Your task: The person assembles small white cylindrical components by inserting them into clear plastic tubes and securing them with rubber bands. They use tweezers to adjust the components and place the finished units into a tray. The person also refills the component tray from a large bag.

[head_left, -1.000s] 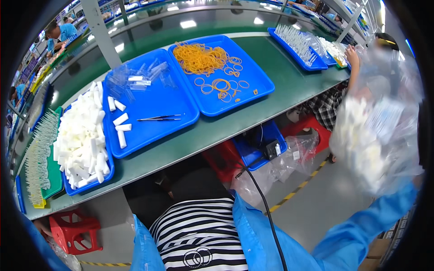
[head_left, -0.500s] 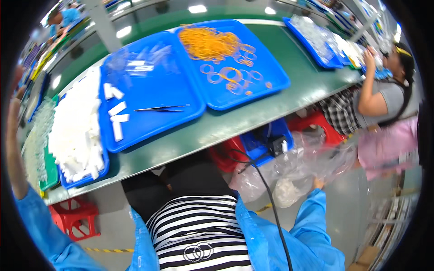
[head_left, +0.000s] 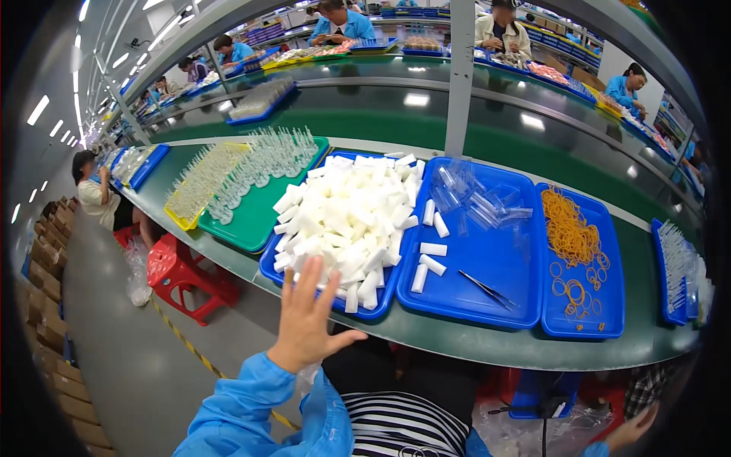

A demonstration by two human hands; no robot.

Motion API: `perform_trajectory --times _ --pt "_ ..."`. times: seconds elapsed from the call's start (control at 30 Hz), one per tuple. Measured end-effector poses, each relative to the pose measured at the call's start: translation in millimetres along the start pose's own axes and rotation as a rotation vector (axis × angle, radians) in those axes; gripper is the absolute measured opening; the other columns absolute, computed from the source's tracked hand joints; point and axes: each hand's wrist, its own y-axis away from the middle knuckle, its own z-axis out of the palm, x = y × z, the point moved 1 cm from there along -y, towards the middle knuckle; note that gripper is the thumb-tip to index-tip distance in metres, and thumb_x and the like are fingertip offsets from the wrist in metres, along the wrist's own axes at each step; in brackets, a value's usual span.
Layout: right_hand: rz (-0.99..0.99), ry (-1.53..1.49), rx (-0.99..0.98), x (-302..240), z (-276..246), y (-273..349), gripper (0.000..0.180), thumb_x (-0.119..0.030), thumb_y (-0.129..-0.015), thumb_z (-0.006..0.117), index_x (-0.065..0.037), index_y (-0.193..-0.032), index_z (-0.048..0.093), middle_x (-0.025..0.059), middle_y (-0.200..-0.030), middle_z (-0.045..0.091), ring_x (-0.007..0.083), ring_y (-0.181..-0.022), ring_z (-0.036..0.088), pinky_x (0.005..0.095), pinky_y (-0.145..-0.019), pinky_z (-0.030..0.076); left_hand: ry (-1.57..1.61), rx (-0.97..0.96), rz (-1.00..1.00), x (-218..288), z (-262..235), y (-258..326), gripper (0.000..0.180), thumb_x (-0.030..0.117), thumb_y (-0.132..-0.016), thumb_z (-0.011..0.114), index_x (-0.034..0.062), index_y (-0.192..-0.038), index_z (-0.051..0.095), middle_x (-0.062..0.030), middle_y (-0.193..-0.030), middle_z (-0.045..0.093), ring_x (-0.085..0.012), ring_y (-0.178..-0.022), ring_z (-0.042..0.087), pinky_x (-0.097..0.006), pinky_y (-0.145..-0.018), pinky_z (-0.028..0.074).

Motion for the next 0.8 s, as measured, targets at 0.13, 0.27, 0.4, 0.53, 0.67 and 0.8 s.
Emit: perform_trajectory --times 0.13,0.27,0.4,0.53,0.67,0.8 --pt "0.078 -0.464 -0.186 -256 63 -40 0.027 -0.007 -0.101 0.053 0.004 -0.124 0.06 0.0137 -0.126 0.062 0.0226 -0.118 0.058 0.0331 -0.104 0.043 -0.008 -0.01 -0.005 -1 21 -12 0.093 0.061 -0.078 0.071 0.0126 -0.152 0.041 -0.0204 -0.159 0.028 -0.0372 -0.149 0.025 -0.059 -0.119 0.016" --pt "-0.426 -0.652 -0.697 -405 84 -15 0.027 -0.001 -0.087 0.066 0.0 -0.114 0.062 0.0145 -0.115 0.063 0.0264 -0.109 0.059 0.0377 -0.095 0.045 0.056 0.041 0.018 -10 25 -45 0.093 0.058 -0.078 0.074 0.0131 -0.152 0.04 -0.0204 -0.159 0.028 -0.0376 -0.148 0.026 -0.059 -0.119 0.017" --pt "-0.838 -0.826 -1.108 -521 127 34 0.047 -0.014 -0.079 0.078 -0.003 -0.121 0.061 0.0158 -0.121 0.062 0.0331 -0.111 0.057 0.0426 -0.096 0.044 0.083 0.068 0.003 -17 27 -44 0.095 0.058 -0.074 0.078 0.0115 -0.15 0.043 -0.0205 -0.156 0.031 -0.0379 -0.146 0.029 -0.059 -0.118 0.018" --pt "-1.007 -0.708 -1.149 -580 161 78 0.065 -0.039 -0.083 0.076 -0.005 -0.134 0.055 0.015 -0.127 0.059 0.0314 -0.113 0.055 0.042 -0.094 0.044 0.051 0.203 0.018 -25 23 -26 0.096 0.064 -0.073 0.076 0.0087 -0.146 0.046 -0.0223 -0.153 0.036 -0.0391 -0.145 0.031 -0.059 -0.119 0.017" --pt "-1.178 -0.551 -1.141 -598 168 100 0.07 -0.047 -0.084 0.072 -0.005 -0.137 0.053 0.0174 -0.129 0.058 0.0288 -0.105 0.056 0.0397 -0.087 0.044 -0.017 0.196 -0.123 -47 13 -14 0.098 0.068 -0.076 0.071 0.0069 -0.148 0.043 -0.0251 -0.154 0.032 -0.0412 -0.146 0.028 -0.06 -0.119 0.015" --pt "-1.211 -0.53 -1.073 -600 174 105 0.061 -0.039 -0.082 0.073 -0.005 -0.131 0.057 0.0181 -0.126 0.059 0.0294 -0.1 0.059 0.0412 -0.08 0.048 0.02 0.095 -0.208 -60 21 -17 0.096 0.064 -0.079 0.071 0.0088 -0.151 0.039 -0.0244 -0.157 0.027 -0.0413 -0.148 0.024 -0.06 -0.118 0.014"
